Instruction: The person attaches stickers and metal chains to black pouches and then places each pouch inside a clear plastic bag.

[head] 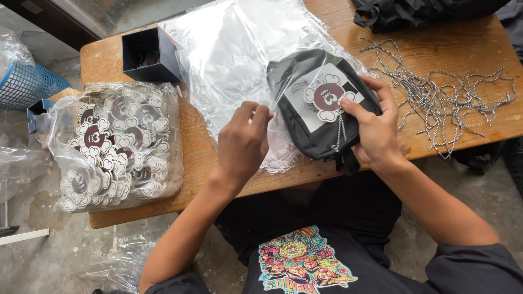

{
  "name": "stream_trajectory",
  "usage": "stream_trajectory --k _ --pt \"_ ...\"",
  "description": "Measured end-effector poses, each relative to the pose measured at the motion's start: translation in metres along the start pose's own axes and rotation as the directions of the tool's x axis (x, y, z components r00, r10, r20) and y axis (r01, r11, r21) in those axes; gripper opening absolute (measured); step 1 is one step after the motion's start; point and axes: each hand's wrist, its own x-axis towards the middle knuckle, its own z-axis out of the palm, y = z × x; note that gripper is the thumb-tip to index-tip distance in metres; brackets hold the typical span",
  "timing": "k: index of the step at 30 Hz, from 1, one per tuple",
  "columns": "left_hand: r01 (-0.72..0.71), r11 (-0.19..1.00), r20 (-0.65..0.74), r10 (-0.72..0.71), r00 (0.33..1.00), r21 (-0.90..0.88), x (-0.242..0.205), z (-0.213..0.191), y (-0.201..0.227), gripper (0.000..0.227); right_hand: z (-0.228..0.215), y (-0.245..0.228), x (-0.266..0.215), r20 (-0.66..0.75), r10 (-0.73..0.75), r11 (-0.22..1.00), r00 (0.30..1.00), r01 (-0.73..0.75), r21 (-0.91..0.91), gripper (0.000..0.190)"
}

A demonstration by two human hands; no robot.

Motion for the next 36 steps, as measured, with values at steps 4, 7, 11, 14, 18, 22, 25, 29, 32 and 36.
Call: stream_trajectory --k 4,7,11,14,18,22,25,29,32,36 --pt "-0.015 0.996 0.031 0.018 0.999 -0.09 -0.001 0.012 0.004 0.006 0.035 -0.001 -0.025 -0.003 0.082 0.996 0.997 -0.082 -0.018 0.051" --pt "-0.09 0.995 -0.04 0.088 0.995 -0.05 -0.001 0.018 0.01 0.006 0.047 0.015 -0.017 0.035 0.215 0.976 0.976 -0.216 0.027 0.053" --pt "-0.062 0.99 0.008 0.063 0.998 -0.13 -0.008 0.021 0.014 0.012 0.059 0.016 0.008 -0.09 0.306 0.948 0.948 -0.294 0.122 0.026" --pt "0.078 0.984 0.131 -0.057 0.99 -0.161 -0.01 0.021 0.004 0.017 0.066 0.016 0.008 -0.146 0.324 0.94 0.935 -0.3 0.162 0.022" --pt "0.16 0.987 0.251 -0.16 0.954 0.022 0.004 0.02 -0.001 0.056 0.078 0.0 -0.016 -0.1 0.287 0.955 0.953 -0.277 0.105 0.021" --pt "0.218 0.975 0.381 -0.22 0.898 0.048 0.023 0.042 -0.007 0.049 0.079 0.005 -0.023 -0.068 0.247 0.966 0.967 -0.239 0.1 0.018" --pt "0.156 0.983 0.263 -0.176 0.949 0.098 0.037 0.049 -0.003 0.046 0.079 0.008 -0.022 -0.059 0.211 0.977 0.976 -0.208 0.053 0.017" --pt "0.118 0.991 0.169 -0.127 0.977 0.061 0.047 0.037 0.009 0.045 0.065 0.026 -0.007 -0.021 0.299 0.951 0.954 -0.297 0.082 0.019" --pt "0.055 0.994 0.104 -0.066 0.992 0.097 0.039 0.04 0.02 0.044 0.061 0.036 0.006 -0.005 0.329 0.94 0.944 -0.327 0.095 0.023" --pt "0.153 0.984 0.295 -0.174 0.939 0.094 0.033 0.033 0.017 0.048 0.066 0.008 0.01 -0.11 0.313 0.941 0.943 -0.293 0.171 0.022"
